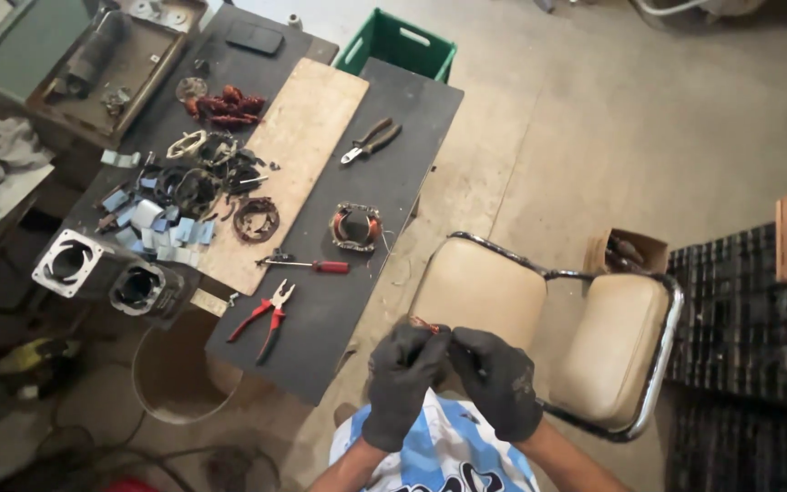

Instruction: Stripping insulation from wires on an electric motor stator using pliers

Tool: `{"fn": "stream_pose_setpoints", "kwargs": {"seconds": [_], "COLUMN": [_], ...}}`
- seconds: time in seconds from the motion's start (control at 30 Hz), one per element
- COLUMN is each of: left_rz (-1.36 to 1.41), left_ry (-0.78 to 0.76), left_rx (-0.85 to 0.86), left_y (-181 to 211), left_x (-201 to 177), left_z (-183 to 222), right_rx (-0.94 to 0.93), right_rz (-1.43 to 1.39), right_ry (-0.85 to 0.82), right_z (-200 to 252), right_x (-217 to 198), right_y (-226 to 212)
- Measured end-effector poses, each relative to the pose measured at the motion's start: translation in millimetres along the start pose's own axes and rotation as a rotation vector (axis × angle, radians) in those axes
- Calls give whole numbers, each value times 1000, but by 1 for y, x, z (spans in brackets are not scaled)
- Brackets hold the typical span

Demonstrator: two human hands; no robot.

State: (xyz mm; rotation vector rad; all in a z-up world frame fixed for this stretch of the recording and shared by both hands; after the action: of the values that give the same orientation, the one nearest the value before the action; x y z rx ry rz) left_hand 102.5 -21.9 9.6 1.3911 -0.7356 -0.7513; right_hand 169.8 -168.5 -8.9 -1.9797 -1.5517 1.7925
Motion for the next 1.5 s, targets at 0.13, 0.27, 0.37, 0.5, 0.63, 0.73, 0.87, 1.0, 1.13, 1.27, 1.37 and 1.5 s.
{"fn": "stream_pose_setpoints", "kwargs": {"seconds": [0.13,0.27,0.37,0.5,0.63,0.73,0.87,1.0,1.13,1.27,1.37,1.5], "left_rz": [-41,27,-3,-29,74,64,-228,-72,-30,-17,181,29], "left_ry": [51,-26,66,-26,-225,-314,-92,-14,-51,-340,-545,-821], "left_rx": [-128,63,-11,160,151,241,238,196,213,261,231,55], "left_y": [-28,4,-20,5,7,11,5,1,-20,-16,34,4], "left_x": [14,20,12,-4,-12,-25,-53,-70,-85,-98,-91,-81], "left_z": [2,-6,-4,-10,-18,-11,-7,0,7,-5,-13,-25], "right_rx": [5,538,638,597,724,795,29,-45,-180,-91,-472,-882], "right_rz": [-48,-356,-623,-1025,-1751,-1671,-265,-273,-287,-569,-259,-51], "right_ry": [-137,-392,-332,-408,-846,-851,-218,-300,-428,-451,-402,-520], "right_z": [-4,-20,-13,-2,33,36,-17,-27,-32,-60,-87,-80], "right_x": [10,13,22,38,81,82,24,28,30,15,-2,12], "right_y": [21,20,21,33,46,19,-28,-49,-66,-59,-90,-135]}}
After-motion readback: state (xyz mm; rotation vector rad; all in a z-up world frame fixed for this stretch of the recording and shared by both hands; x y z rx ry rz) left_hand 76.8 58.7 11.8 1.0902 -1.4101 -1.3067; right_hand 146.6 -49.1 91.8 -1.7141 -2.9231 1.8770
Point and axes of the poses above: each hand's wrist, its own z-axis away from the middle knuckle, its own x-axis out of the palm, y = z × x, the point moved 6 cm from there along -z, towards the middle knuckle, and after that the axes turned 3 degrees about -y, right-handed, at the moved point
